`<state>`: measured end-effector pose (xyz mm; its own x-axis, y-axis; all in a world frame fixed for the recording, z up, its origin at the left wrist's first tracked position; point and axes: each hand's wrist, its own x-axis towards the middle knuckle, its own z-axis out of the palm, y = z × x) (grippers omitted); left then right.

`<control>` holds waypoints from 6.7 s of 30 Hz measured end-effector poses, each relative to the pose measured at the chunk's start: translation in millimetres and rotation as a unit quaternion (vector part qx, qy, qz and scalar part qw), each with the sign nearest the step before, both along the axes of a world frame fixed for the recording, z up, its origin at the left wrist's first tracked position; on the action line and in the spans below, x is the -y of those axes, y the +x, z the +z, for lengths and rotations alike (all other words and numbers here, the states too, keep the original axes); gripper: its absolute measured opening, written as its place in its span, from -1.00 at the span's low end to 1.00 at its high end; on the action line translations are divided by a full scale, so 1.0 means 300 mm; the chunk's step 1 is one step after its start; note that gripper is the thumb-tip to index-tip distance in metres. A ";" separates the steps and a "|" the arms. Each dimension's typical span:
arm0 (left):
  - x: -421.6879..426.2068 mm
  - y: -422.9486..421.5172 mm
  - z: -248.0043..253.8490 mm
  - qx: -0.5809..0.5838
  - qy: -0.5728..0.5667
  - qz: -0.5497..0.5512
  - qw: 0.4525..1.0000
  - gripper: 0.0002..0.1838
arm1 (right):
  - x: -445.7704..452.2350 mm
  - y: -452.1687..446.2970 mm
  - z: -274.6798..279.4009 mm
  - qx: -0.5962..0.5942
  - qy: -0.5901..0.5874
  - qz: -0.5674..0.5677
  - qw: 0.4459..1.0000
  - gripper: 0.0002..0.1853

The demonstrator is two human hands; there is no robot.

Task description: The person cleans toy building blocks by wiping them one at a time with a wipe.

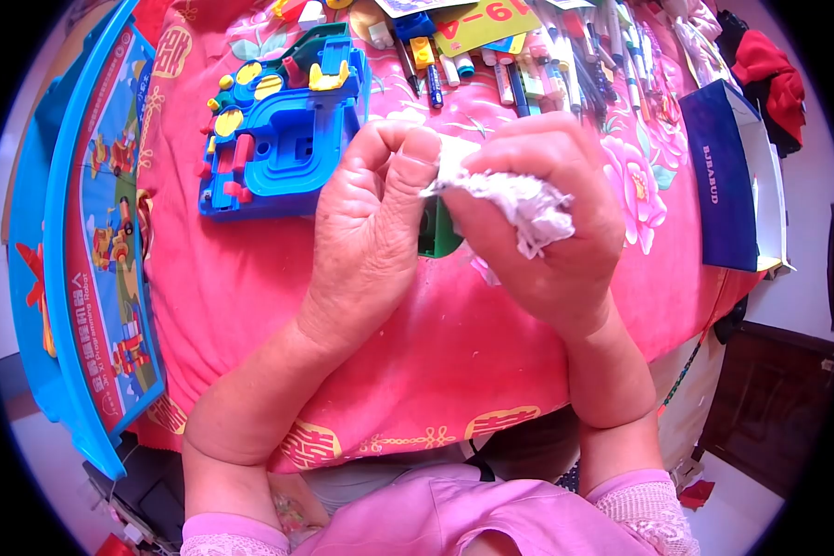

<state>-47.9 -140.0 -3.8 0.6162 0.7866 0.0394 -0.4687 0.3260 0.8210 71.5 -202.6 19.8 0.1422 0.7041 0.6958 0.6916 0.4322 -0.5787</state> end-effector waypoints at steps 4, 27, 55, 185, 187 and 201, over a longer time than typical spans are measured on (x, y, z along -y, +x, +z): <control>-0.009 -0.003 0.011 -0.006 -0.013 0.017 1.000 -0.78 | 0.021 -0.019 0.034 0.009 -0.042 0.084 0.996 -0.72; -0.025 -0.008 0.024 0.077 -0.189 -0.088 0.975 -0.72 | -0.019 0.021 -0.012 0.020 0.028 0.025 0.999 -0.73; -0.027 -0.012 0.012 0.142 -0.200 -0.103 0.964 -0.56 | -0.015 0.026 -0.043 -0.133 -0.079 0.011 0.988 -0.64; -0.032 -0.014 0.012 0.120 -0.110 -0.187 0.969 -0.50 | -0.009 0.065 -0.027 0.007 0.027 -0.082 0.996 -0.79; -0.019 -0.011 0.015 0.050 -0.030 -0.147 0.987 -0.47 | -0.009 0.072 -0.018 0.027 0.064 -0.072 0.995 -0.79; -0.045 -0.015 0.013 0.013 0.089 -0.006 0.996 -0.46 | -0.022 0.058 -0.024 0.003 -0.008 -0.066 0.998 -0.80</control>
<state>-52.3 -126.5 0.0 0.6218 0.7586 0.1945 -0.4880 0.1812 0.8538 89.0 -196.1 12.7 0.2290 0.6901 0.6865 0.7455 0.3291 -0.5795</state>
